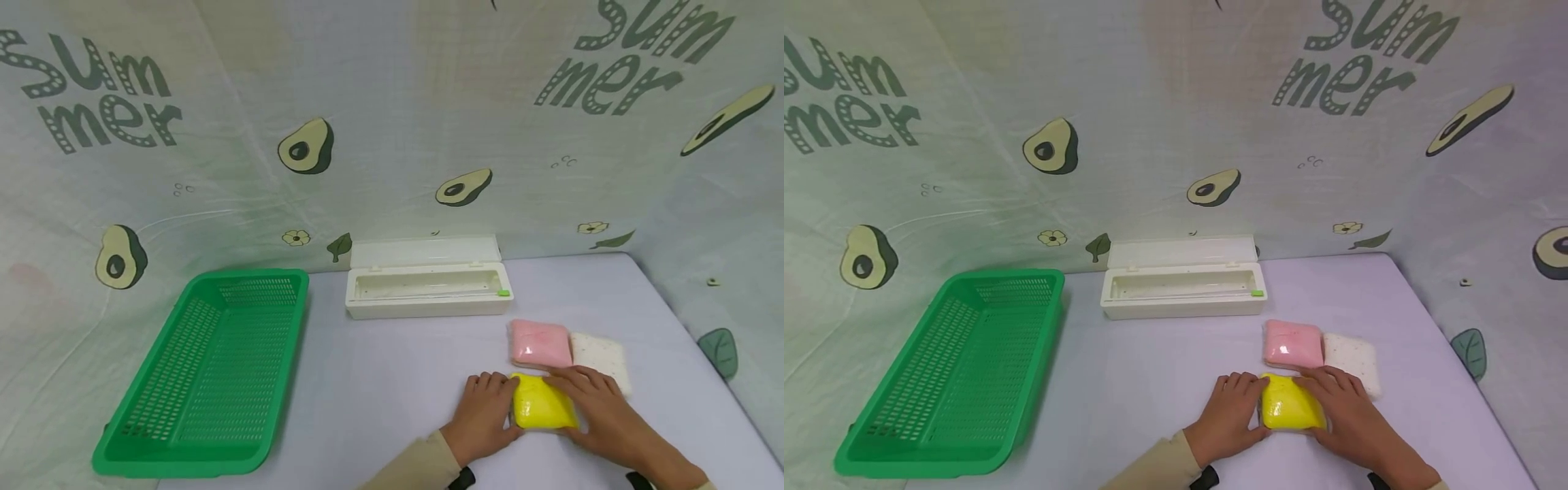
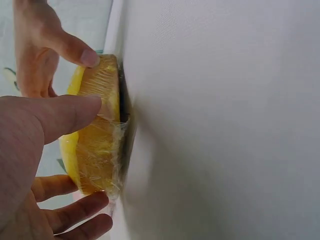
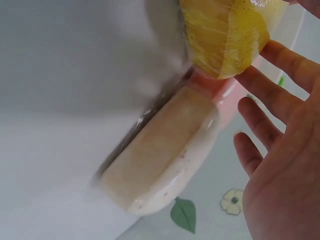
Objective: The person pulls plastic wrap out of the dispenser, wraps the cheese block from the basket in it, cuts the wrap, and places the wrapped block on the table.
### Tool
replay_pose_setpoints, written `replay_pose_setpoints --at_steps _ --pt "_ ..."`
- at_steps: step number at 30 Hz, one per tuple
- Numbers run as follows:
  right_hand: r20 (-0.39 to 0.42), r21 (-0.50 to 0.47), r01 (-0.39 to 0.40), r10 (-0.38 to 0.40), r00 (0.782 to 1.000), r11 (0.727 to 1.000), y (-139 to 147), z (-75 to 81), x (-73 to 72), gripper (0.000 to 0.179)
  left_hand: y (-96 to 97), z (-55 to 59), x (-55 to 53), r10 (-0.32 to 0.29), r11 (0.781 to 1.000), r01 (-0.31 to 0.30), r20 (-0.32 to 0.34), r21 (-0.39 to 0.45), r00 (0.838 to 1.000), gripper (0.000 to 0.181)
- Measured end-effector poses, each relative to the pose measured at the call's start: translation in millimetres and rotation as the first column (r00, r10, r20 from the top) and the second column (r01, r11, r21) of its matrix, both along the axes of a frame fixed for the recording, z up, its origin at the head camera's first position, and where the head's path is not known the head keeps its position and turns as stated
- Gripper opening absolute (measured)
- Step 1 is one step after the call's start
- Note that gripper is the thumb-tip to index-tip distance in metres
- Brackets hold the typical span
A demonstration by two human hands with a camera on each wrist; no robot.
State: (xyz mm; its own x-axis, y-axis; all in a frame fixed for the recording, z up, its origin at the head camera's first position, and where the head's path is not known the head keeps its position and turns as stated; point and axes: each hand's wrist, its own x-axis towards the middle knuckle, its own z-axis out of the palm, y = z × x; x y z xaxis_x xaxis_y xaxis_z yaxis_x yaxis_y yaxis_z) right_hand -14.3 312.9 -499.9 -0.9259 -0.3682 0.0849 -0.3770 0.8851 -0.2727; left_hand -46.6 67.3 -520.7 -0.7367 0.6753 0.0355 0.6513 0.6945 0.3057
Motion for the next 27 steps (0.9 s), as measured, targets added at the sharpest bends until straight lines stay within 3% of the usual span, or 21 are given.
replay_pose_setpoints --at_steps 6,11,19,24,27 --pt "0.037 -0.030 0.005 -0.004 0.999 1.000 4.9 -1.2 -2.5 0.086 -1.3 -4.4 -2.1 0.015 1.000 -0.015 0.018 -0.001 1.000 0.085" --pt "0.070 -0.065 0.078 -0.073 0.995 0.995 12.1 8.8 -16.2 0.080 -30.9 2.0 -9.1 0.100 0.994 -0.102 0.053 0.027 0.994 0.090" --pt "-0.109 -0.091 0.229 -0.238 0.965 0.969 40.1 23.0 -42.5 0.068 -121.6 56.5 -29.0 0.278 0.957 -0.280 0.034 0.077 0.960 0.074" --pt "-0.137 -0.056 0.284 -0.289 0.948 0.957 60.7 27.1 -57.3 0.066 -177.9 88.1 -40.2 0.368 0.919 -0.365 0.008 0.147 0.930 0.067" --pt "-0.139 -0.043 0.296 -0.299 0.944 0.954 71.9 27.4 -64.6 0.067 -208.3 100.2 -49.5 0.405 0.887 -0.396 0.010 0.237 0.914 0.062"
